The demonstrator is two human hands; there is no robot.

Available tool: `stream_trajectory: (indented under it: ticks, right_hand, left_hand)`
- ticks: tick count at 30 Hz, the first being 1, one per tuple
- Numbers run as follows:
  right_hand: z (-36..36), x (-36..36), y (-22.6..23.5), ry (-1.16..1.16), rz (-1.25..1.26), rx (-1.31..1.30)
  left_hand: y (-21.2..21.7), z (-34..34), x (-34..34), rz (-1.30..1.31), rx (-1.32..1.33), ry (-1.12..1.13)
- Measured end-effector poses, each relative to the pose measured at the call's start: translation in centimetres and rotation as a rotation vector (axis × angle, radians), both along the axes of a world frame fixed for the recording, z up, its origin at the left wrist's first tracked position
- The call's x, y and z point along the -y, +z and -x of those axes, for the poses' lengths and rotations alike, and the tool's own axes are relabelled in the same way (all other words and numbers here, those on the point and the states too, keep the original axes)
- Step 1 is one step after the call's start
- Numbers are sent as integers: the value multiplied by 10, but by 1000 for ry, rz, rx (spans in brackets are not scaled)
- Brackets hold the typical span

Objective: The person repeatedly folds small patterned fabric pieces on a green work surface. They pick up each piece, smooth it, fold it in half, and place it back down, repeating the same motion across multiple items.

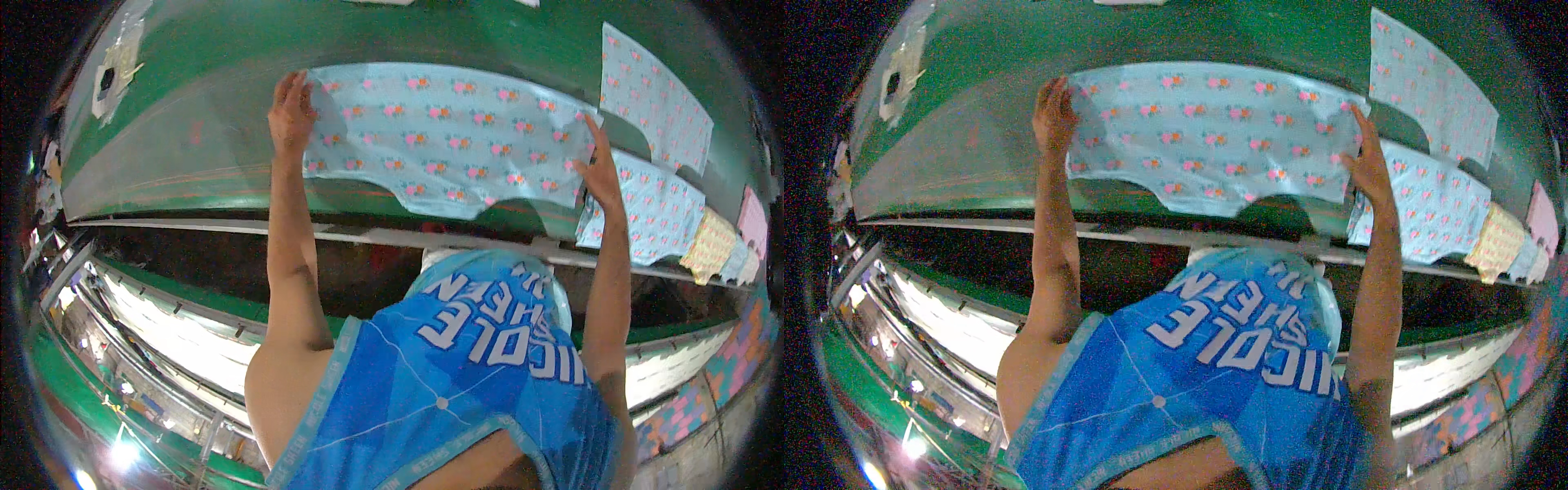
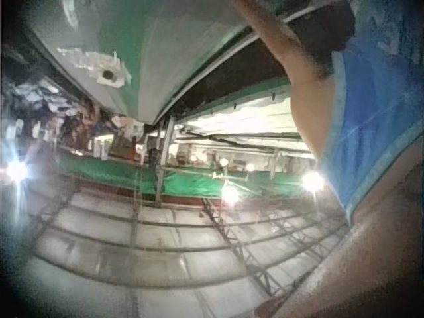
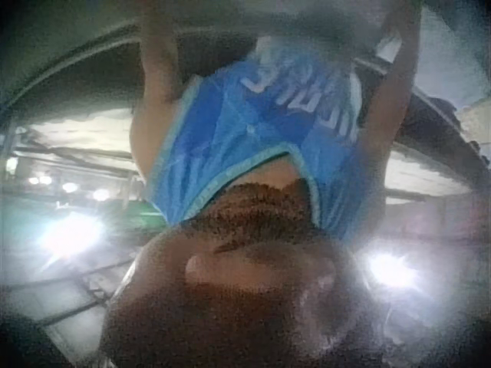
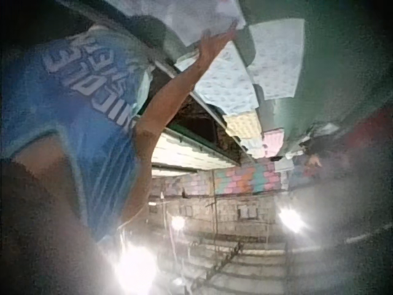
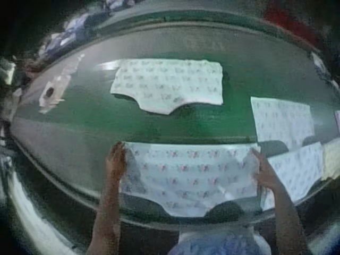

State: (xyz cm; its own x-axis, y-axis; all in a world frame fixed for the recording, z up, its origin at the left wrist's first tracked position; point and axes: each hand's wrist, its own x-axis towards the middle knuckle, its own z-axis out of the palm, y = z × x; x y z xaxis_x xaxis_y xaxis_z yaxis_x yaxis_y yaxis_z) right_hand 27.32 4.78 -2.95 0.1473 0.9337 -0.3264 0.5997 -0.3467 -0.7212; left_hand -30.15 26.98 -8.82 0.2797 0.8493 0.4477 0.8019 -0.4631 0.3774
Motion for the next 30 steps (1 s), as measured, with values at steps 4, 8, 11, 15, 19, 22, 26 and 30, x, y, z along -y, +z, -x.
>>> stream_trajectory:
  ticks: [4, 8, 11, 15, 19, 22, 26, 30]
  right_hand:
    - [5, -2, 9, -2, 52, 52]
    - [13, 5, 9, 20, -55, 125]
    - [15, 20, 5, 35, -106, 185]
    - [28, 39, 13, 39, -32, 244]
    - [30, 47, 17, -45, -4, 130]
    - [24, 45, 12, -34, -15, 159]
    - [16, 42, 3, -47, 6, 151]
    - [16, 46, 1, -31, 3, 171]
  left_hand:
    - [5, 4, 6, -13, -146, 6]
    - [38, -29, 16, -237, -298, 117]
    - [45, -58, 65, 198, -99, -70]
    - [52, -106, 170, 484, -120, -771]
    - [43, -133, 216, 375, -138, -734]
    - [33, -129, 217, 350, -136, -754]
    - [31, -126, 220, 397, -147, -766]
    - [37, -131, 219, 352, -163, -686]
